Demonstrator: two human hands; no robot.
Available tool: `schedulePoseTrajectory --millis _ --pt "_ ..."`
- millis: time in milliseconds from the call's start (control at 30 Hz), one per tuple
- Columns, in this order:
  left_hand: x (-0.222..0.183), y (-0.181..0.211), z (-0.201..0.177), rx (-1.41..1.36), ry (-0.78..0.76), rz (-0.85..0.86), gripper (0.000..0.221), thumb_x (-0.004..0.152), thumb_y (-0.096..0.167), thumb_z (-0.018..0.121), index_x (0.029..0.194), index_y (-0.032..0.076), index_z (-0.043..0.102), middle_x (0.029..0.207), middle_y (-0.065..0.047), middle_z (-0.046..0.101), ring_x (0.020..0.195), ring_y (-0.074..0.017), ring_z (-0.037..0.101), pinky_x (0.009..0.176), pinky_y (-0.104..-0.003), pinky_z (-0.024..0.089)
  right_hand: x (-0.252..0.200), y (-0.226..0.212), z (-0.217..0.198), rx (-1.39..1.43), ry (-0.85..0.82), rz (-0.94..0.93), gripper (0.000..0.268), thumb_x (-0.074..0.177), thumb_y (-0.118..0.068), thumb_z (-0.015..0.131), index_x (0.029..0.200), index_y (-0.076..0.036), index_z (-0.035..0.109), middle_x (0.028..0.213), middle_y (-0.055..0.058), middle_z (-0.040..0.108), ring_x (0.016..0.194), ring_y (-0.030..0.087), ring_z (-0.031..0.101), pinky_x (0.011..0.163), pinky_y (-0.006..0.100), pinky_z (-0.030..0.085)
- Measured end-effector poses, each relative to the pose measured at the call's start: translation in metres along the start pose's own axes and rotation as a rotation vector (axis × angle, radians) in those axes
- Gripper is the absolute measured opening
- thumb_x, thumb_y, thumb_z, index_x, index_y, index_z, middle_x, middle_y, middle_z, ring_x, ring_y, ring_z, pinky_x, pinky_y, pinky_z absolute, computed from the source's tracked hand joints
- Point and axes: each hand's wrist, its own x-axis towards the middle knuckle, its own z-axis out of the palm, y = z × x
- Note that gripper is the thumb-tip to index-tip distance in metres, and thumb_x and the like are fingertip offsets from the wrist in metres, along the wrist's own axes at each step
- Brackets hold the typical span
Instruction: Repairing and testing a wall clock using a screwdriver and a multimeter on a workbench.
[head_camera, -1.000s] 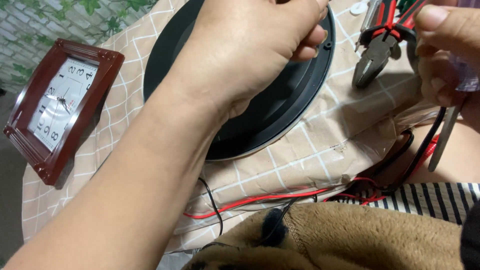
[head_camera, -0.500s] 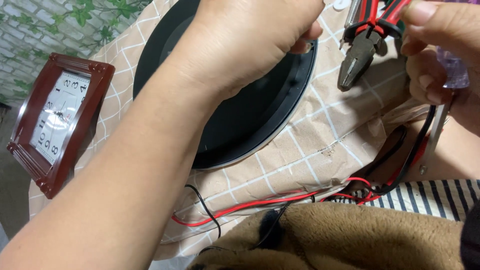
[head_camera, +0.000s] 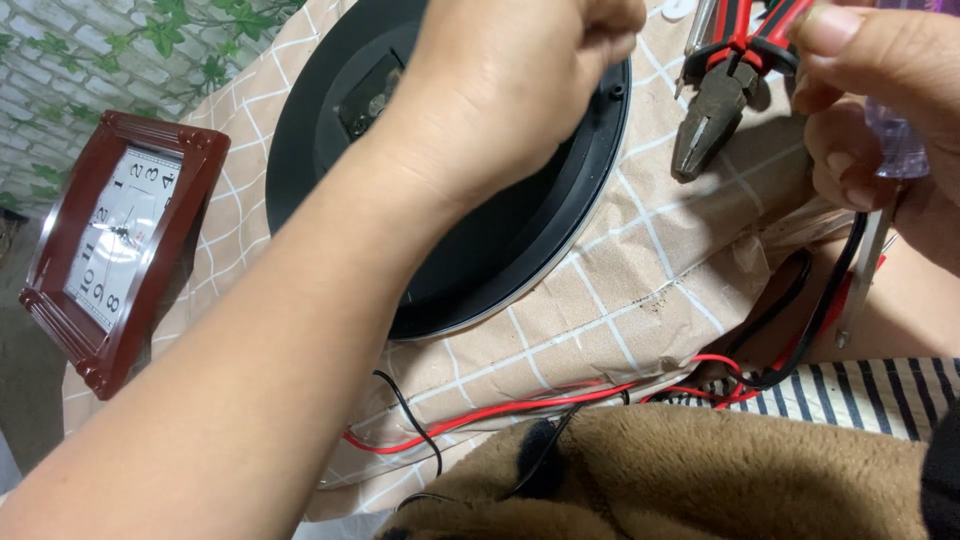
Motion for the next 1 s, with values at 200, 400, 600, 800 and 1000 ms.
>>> schedulePoseTrajectory --millis 200,400,600,800,1000 --pt "-0.002 0.005 0.009 0.234 -0.114 -0.081 0.026 0.039 0.014 0.045 0.055 0.017 0.025 0.054 -0.001 0.019 0.048 -0.0173 0.022 0.043 -0.034 0.015 0.003 0.003 -0.002 -0.037 -0.008 0.013 0.024 0.087 -0.038 0.049 0.082 -0.016 0.041 0.074 -0.003 0.040 0.043 0.006 0.027 0.032 0.020 0.016" --pt "0.003 0.006 0.013 0.180 -0.057 -0.089 0.010 0.045 0.008 0.053 0.050 0.016 0.051 0.046 -0.003 0.048 0.043 -0.0236 0.046 0.035 -0.040 0.026 0.001 0.000 0.000 -0.026 -0.004 0.013 0.022 0.085 -0.038 0.049 0.089 -0.018 0.041 0.074 -0.002 0.041 0.042 0.006 0.027 0.032 0.019 0.017" --pt "0.008 0.014 0.015 0.294 -0.117 -0.261 0.010 0.055 0.004 0.050 0.053 0.011 0.043 0.053 -0.012 0.048 0.046 -0.0330 0.046 0.039 -0.044 0.030 0.003 0.003 -0.002 -0.013 -0.013 0.020 0.023 0.085 -0.039 0.050 0.090 -0.018 0.041 0.074 -0.001 0.041 0.043 0.006 0.029 0.031 0.019 0.018" --pt "0.010 0.016 0.016 0.262 -0.064 -0.371 0.017 0.052 0.002 0.041 0.059 0.013 0.030 0.051 -0.007 0.034 0.045 -0.0241 0.031 0.041 -0.041 0.022 0.000 0.000 0.000 -0.032 0.010 0.027 0.023 0.085 -0.039 0.049 0.090 -0.017 0.042 0.074 -0.001 0.042 0.045 0.007 0.031 0.034 0.020 0.018" --pt "0.007 0.017 0.012 0.313 -0.054 -0.229 0.014 0.054 0.004 0.052 0.060 0.016 0.056 0.060 -0.008 0.058 0.058 -0.0373 0.052 0.046 -0.048 0.036 -0.002 -0.005 0.001 -0.072 -0.002 0.050 0.023 0.085 -0.038 0.048 0.090 -0.018 0.041 0.076 -0.001 0.041 0.047 0.008 0.030 0.036 0.020 0.019"
